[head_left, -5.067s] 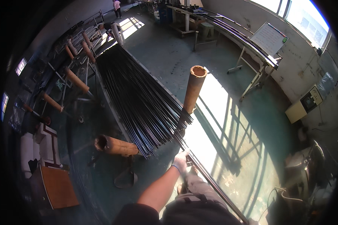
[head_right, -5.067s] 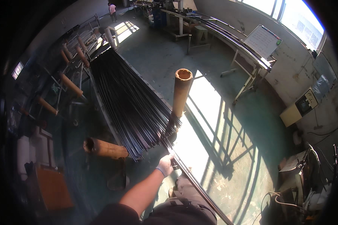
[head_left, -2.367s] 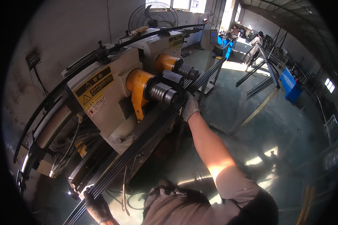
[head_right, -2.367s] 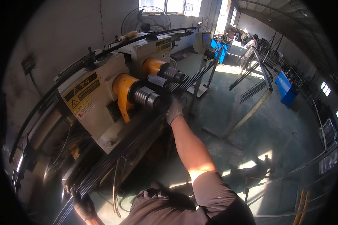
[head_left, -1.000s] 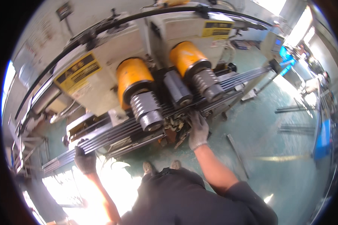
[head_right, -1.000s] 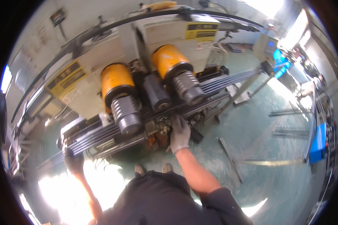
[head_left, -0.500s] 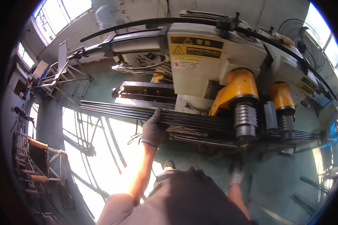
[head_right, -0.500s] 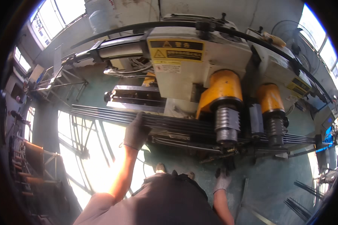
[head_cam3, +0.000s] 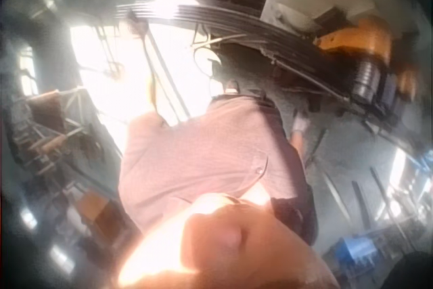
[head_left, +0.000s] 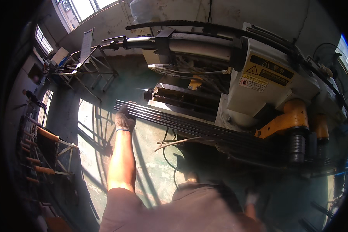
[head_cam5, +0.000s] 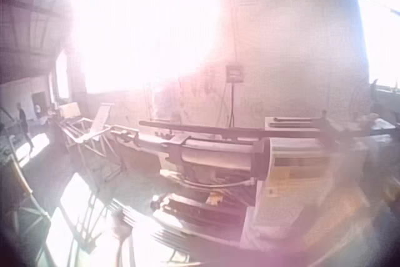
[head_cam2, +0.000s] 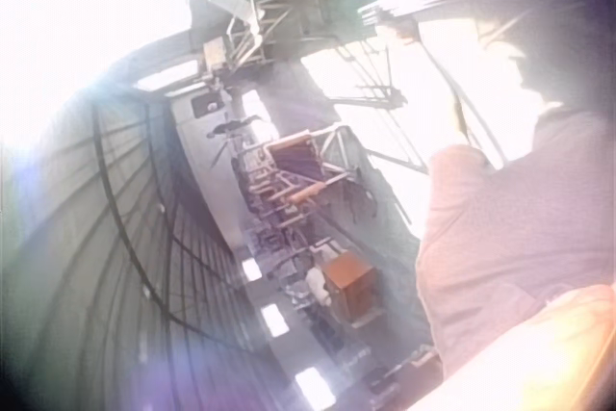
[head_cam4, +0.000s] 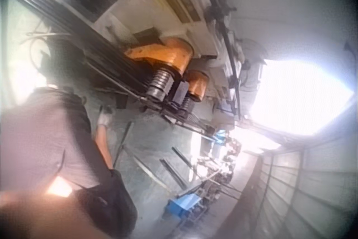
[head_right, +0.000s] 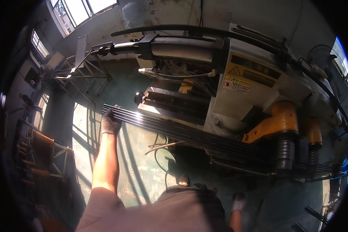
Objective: The person repeatedly picks up bundles of long metal rods from a rack, carries them to a bending machine, and feeds them through the rollers to bend them. The bent rods are then placed on a nearby stand. The process is repeated multiple times throughout the clip.
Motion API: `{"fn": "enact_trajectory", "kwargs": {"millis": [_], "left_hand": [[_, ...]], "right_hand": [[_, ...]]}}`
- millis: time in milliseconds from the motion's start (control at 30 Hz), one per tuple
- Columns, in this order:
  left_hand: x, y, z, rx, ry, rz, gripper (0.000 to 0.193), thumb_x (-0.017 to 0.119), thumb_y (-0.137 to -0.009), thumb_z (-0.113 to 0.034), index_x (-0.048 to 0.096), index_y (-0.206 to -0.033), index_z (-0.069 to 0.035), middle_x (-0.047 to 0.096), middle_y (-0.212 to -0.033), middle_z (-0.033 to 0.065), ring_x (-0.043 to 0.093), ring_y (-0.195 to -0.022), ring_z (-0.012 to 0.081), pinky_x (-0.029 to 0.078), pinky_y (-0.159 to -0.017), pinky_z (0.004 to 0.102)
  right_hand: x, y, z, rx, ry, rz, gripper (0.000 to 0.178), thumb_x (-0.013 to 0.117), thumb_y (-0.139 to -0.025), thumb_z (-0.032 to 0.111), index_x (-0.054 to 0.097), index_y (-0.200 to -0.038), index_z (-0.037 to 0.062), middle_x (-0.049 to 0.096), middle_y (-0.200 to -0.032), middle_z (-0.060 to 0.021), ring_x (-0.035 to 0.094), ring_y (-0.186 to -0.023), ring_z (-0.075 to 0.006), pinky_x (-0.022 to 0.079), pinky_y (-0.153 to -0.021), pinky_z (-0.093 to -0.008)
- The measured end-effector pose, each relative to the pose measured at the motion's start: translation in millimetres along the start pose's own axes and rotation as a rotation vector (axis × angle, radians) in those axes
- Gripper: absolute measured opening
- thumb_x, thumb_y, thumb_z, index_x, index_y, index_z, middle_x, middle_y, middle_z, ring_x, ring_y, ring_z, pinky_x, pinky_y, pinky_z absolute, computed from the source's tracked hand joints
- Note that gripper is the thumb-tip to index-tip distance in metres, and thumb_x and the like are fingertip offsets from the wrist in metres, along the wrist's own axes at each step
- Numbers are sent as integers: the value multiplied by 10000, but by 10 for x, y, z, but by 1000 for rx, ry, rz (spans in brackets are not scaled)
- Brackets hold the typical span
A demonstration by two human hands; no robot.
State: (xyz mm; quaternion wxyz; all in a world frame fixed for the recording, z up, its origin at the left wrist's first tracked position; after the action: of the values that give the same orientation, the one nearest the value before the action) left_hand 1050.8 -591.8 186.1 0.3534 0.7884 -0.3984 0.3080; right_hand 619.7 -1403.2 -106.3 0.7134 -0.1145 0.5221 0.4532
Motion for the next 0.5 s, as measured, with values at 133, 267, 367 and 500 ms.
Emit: {"fn": "enact_trajectory", "kwargs": {"millis": [133,267,367,500], "left_hand": [[-247,-329,-391,77,-32,33,219,605,-1086,-89,692,-1262,9,745,-1205,149,737,-1135,322,628,-1058,473],[-392,-464,-545,115,-190,189,291,607,-1117,-98,660,-1402,-83,750,-1288,126,720,-1235,274,599,-1087,429],[-336,-455,-602,266,-607,410,408,587,-1170,-161,554,-1574,-118,717,-1414,144,703,-1300,281,593,-1112,450],[-422,-436,-624,245,-841,486,516,495,-1221,-182,400,-1725,-134,633,-1555,167,654,-1399,292,577,-1175,474]], "right_hand": [[73,198,-26,107,-122,105,452,423,-1170,228,641,-1495,1,633,-1577,-204,605,-1443,-362,451,-1254,-503],[-82,370,107,-33,294,133,523,356,-1188,300,629,-1536,22,636,-1585,-215,613,-1438,-399,430,-1269,-528],[1,310,-148,-33,647,153,559,324,-1200,367,639,-1546,61,661,-1562,-207,637,-1404,-410,444,-1240,-533],[171,108,-511,24,-151,-166,465,603,-1144,307,642,-1512,25,678,-1559,-158,642,-1425,-317,505,-1215,-409]]}}
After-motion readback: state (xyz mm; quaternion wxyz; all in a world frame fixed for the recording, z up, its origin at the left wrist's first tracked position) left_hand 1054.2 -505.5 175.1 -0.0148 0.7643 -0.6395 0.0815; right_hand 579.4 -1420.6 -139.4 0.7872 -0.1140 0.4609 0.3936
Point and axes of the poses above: each hand's wrist, its own y-axis away from the middle knuckle, its own x-axis out of the palm, z = x × y, the point moved 7 cm from there along -y, towards the middle knuckle
